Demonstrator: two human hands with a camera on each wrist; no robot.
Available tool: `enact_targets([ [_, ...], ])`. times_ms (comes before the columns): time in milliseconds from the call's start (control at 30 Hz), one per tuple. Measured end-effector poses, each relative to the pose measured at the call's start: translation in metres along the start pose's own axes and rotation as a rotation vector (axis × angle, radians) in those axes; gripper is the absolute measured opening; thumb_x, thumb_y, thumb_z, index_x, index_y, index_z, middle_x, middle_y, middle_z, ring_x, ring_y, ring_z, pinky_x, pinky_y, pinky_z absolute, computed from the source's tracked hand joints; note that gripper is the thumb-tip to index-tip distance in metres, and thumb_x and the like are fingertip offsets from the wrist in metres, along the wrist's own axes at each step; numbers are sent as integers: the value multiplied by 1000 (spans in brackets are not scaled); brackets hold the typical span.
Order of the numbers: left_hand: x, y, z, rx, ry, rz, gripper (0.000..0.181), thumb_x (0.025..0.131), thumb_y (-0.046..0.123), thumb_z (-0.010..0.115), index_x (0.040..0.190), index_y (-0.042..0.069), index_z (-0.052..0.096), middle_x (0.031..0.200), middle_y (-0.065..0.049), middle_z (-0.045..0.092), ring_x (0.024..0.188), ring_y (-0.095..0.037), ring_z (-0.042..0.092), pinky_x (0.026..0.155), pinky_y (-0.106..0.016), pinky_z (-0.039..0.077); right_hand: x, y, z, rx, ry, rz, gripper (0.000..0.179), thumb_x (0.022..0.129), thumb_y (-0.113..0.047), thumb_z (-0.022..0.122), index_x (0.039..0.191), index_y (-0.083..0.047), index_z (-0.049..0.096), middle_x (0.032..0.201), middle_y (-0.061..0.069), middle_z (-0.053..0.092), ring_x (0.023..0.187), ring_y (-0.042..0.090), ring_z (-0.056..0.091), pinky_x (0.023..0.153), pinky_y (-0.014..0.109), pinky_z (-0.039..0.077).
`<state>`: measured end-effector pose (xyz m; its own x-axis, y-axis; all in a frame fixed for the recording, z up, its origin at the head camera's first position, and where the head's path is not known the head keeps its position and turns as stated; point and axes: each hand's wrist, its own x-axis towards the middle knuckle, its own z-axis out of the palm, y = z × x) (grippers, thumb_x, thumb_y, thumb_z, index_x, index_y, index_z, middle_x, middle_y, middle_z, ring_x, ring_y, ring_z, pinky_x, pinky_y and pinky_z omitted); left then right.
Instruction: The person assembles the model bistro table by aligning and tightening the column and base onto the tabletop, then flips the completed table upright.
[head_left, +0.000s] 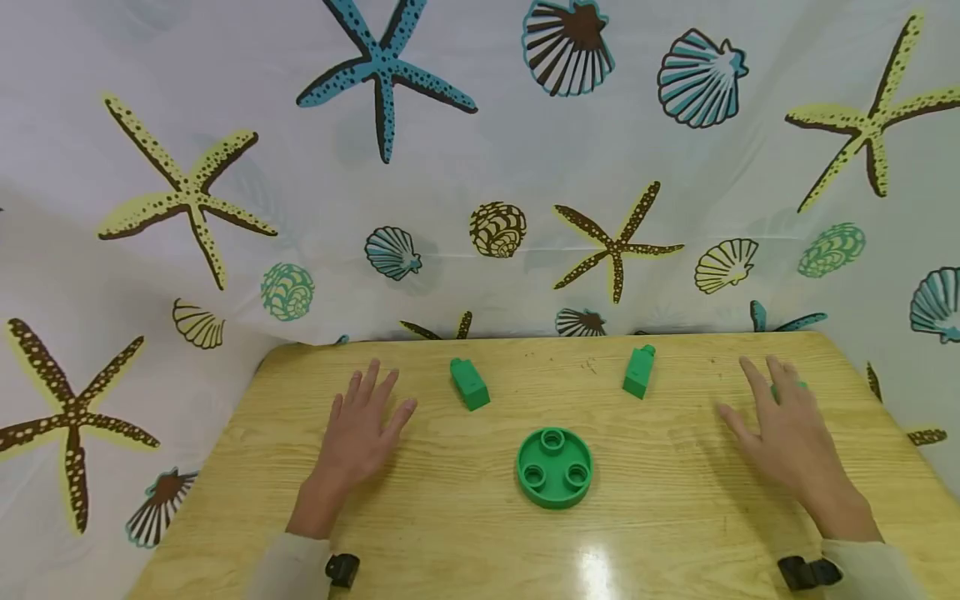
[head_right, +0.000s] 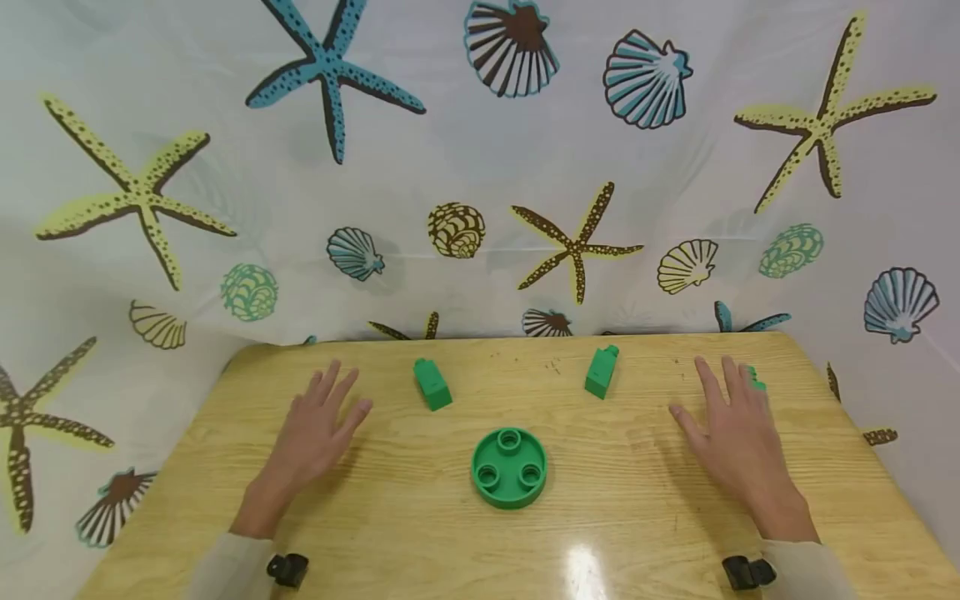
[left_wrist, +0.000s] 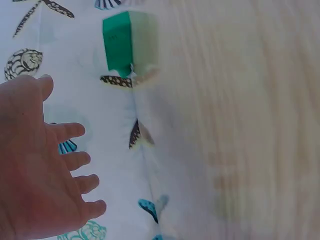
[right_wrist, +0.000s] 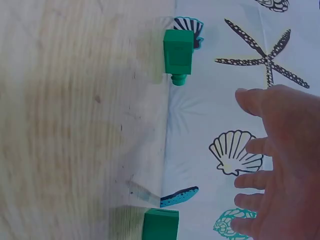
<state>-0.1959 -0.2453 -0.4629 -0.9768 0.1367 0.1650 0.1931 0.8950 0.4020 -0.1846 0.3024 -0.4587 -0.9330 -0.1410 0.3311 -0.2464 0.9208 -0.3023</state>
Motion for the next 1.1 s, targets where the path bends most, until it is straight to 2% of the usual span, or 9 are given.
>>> enact_targets([
  [167,-3,31,5,-86,-22,41,68,109,50,43,160,5,35,165,-24,24,151,-49,17,115,-75,16,-8,7,-7,42,84,60,69,104,-30,62,159,-1,32,153,40,29,133,65,31,95,81,32],
  [300,0,53,14,-180,-12,100,66,108,46,48,158,4,39,163,-24,29,149,-47,25,115,-72,23,-14,15,-11,106,131,170,64,104,-27,61,156,2,36,149,40,32,125,67,35,81,79,40],
  [367,-2,61,20,-248,3,131,60,109,41,51,156,4,42,161,-24,34,148,-46,31,114,-68,28,-16,20,-11,131,130,244,64,103,-26,62,153,5,37,145,43,34,121,66,36,79,77,42],
  [500,-12,74,31,-405,-2,152,51,108,29,57,151,4,48,154,-19,45,143,-40,42,112,-61,39,-18,31,-6,169,55,384,76,102,-30,64,154,12,28,139,47,34,121,66,34,87,77,37],
  [600,-18,85,38,-532,-26,140,51,105,27,63,150,6,50,150,-13,50,140,-36,45,111,-58,40,-14,42,-3,211,-21,416,87,102,-34,63,155,15,15,135,52,33,121,68,34,90,78,36],
  [767,-24,105,52,-699,-171,117,64,101,31,69,155,9,44,155,-11,45,141,-38,44,111,-59,41,-10,57,0,310,-105,446,95,104,-40,57,154,19,1,132,57,35,113,68,46,84,72,48],
  [933,-25,121,64,-733,-320,102,85,93,32,79,159,3,34,158,-18,38,143,-38,41,110,-56,43,-5,60,2,325,-113,471,95,104,-42,56,154,20,4,132,55,37,111,66,49,83,69,50],
  [1033,-25,132,66,-669,-355,107,97,86,30,86,158,-3,31,155,-21,39,140,-37,44,110,-55,43,-2,59,2,316,-145,481,94,105,-45,54,153,20,6,133,54,35,113,65,48,83,68,51],
  [1100,-24,137,67,-612,-351,100,102,81,30,90,158,-3,31,154,-21,40,139,-36,45,111,-54,42,-1,59,2,314,-158,480,93,106,-45,52,153,20,6,133,54,34,113,65,48,83,68,51],
])
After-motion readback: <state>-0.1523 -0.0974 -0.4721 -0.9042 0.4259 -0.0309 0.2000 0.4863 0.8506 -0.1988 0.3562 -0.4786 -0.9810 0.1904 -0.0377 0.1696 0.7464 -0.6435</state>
